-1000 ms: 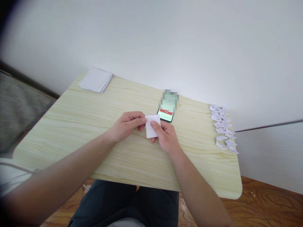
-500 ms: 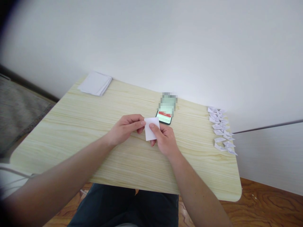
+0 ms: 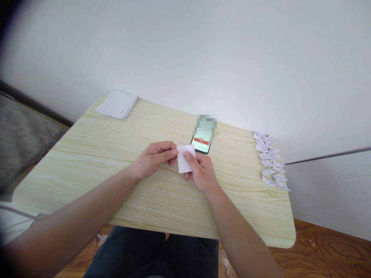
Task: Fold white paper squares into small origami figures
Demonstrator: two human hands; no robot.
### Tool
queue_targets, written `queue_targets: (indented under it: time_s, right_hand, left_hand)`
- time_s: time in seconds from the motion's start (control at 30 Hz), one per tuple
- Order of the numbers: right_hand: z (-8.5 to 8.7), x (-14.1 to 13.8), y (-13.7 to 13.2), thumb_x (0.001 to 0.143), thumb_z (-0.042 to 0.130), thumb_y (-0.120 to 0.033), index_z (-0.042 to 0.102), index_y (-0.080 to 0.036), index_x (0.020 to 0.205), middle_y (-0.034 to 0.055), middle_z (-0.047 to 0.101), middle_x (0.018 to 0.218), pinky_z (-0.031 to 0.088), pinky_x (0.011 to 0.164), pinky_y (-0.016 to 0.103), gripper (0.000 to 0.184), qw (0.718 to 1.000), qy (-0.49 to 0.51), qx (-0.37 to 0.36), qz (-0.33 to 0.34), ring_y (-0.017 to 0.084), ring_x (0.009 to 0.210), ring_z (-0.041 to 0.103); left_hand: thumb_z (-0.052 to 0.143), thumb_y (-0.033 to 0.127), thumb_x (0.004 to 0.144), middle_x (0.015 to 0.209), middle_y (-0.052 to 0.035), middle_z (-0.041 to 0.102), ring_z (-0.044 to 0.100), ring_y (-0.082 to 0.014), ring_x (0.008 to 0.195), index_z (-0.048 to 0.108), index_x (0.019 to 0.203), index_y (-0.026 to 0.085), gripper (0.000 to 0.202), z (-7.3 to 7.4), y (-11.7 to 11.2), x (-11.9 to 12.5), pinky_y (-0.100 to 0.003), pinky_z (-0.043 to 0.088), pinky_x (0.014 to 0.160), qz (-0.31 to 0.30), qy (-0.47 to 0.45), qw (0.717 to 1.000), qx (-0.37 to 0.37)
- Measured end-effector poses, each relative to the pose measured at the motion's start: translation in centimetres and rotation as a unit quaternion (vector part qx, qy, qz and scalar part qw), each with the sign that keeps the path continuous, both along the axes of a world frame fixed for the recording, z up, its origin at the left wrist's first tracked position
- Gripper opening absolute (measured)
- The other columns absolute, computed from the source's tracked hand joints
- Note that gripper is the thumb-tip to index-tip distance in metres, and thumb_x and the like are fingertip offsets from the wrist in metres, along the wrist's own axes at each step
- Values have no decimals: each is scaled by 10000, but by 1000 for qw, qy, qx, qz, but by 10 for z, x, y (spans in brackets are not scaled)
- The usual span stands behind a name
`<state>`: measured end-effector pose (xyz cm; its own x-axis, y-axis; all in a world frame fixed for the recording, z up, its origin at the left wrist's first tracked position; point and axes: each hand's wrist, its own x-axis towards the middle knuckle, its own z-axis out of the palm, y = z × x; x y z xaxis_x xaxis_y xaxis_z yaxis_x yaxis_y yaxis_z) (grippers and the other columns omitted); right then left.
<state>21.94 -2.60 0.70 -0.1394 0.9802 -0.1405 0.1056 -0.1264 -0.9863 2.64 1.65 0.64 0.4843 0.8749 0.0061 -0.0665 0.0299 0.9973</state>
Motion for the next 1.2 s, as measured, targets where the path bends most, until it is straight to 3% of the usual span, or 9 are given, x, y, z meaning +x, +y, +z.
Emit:
queue_targets:
  time_s: [0.27, 0.43, 0.7, 0.97, 1.2]
  right_hand:
    - [1, -3, -2, 978, 581, -568, 671, -181, 673, -2, 603, 493, 414, 475, 248, 501, 1000, -13, 7, -4, 121, 448, 545]
    - [-2, -4, -1, 905, 690, -538, 718, -217, 914, 5, 688, 710, 482, 511, 265, 322, 999, 44, 4, -24, 154, 582, 606]
    - [-10, 2, 2, 918, 703, -460, 592, -204, 690, -38, 484, 633, 325, 540, 257, 360, 994, 69, 22, -78, 116, 588, 417]
    - [-5, 0, 2, 921, 665, -546, 643, -205, 703, -15, 580, 613, 357, 516, 269, 406, 997, 6, 13, -78, 136, 557, 479]
    - [0, 1, 0, 945, 631, -561, 654, -206, 665, 14, 664, 573, 435, 557, 281, 453, 1000, 12, 12, -6, 149, 532, 563]
  left_hand:
    - [618, 414, 959, 663, 13, 554, 480, -120, 662, 593, 719, 157, 352, 0, -1, -1, -263, 360, 657, 6, 33, 999, 20]
    - [588, 402, 970, 646, 21, 537, 458, -116, 635, 574, 706, 164, 355, 0, -2, -1, -255, 340, 619, 27, 89, 994, 53]
    - [577, 378, 961, 638, 23, 533, 438, -109, 610, 591, 725, 162, 320, -1, -3, -1, -245, 326, 585, 5, 95, 995, 39]
    - [574, 379, 962, 625, 16, 544, 452, -110, 606, 569, 677, 164, 357, 0, -2, 0, -247, 341, 596, 12, 86, 996, 29]
    - [605, 361, 925, 595, 15, 551, 469, -109, 588, 555, 630, 164, 358, -2, 3, -1, -246, 353, 593, 59, 50, 997, -6]
